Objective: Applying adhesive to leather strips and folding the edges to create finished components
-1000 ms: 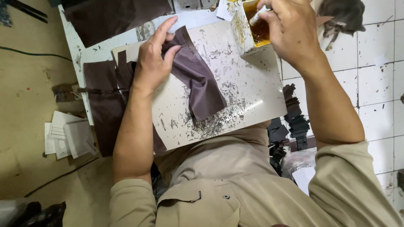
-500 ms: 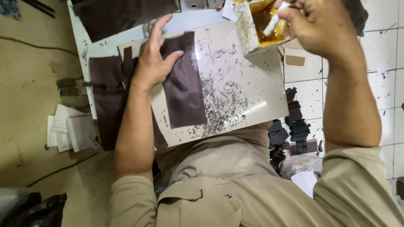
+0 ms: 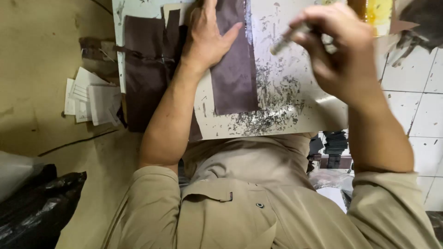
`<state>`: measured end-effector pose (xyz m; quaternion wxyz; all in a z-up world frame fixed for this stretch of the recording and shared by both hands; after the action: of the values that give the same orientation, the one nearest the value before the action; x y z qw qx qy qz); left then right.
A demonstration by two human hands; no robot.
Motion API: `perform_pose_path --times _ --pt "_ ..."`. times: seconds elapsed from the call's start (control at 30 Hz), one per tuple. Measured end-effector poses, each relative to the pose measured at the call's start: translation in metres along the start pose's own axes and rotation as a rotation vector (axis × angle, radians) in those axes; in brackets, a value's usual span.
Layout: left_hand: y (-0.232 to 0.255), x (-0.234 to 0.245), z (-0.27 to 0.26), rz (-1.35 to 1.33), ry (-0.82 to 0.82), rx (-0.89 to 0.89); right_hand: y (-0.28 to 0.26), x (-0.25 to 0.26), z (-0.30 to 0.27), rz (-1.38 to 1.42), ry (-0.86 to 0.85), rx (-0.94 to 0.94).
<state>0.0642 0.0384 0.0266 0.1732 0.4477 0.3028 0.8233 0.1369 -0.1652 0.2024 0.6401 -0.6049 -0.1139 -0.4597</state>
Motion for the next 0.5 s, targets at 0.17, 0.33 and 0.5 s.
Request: perform_pose_path --times 0.17,0.33,0.5 --pt "-0.009 -0.007 -0.001 0.017 -0.005 0.011 0.047 -0.057 0.028 -0.014 -0.024 -0.086" --pt "-0.009 -0.012 0.000 -0.022 -0.020 -0.003 0.064 -0.078 0.037 -0.086 0.006 -0.061" --pt "-0.014 -0.019 -0.004 -0.011 -0.104 0.087 0.068 -0.087 0.036 -0.121 0.018 0.025"
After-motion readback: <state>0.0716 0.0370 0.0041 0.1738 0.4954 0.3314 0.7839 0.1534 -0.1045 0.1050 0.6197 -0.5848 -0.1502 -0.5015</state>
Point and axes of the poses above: each hand's wrist, its own z-axis towards the middle knuckle, its own x-axis out of the back of the hand, y = z × x, the point moved 8 cm from there along z, towards the middle knuckle, and after that the axes turned 11 degrees about -x, right-handed, at the moved point
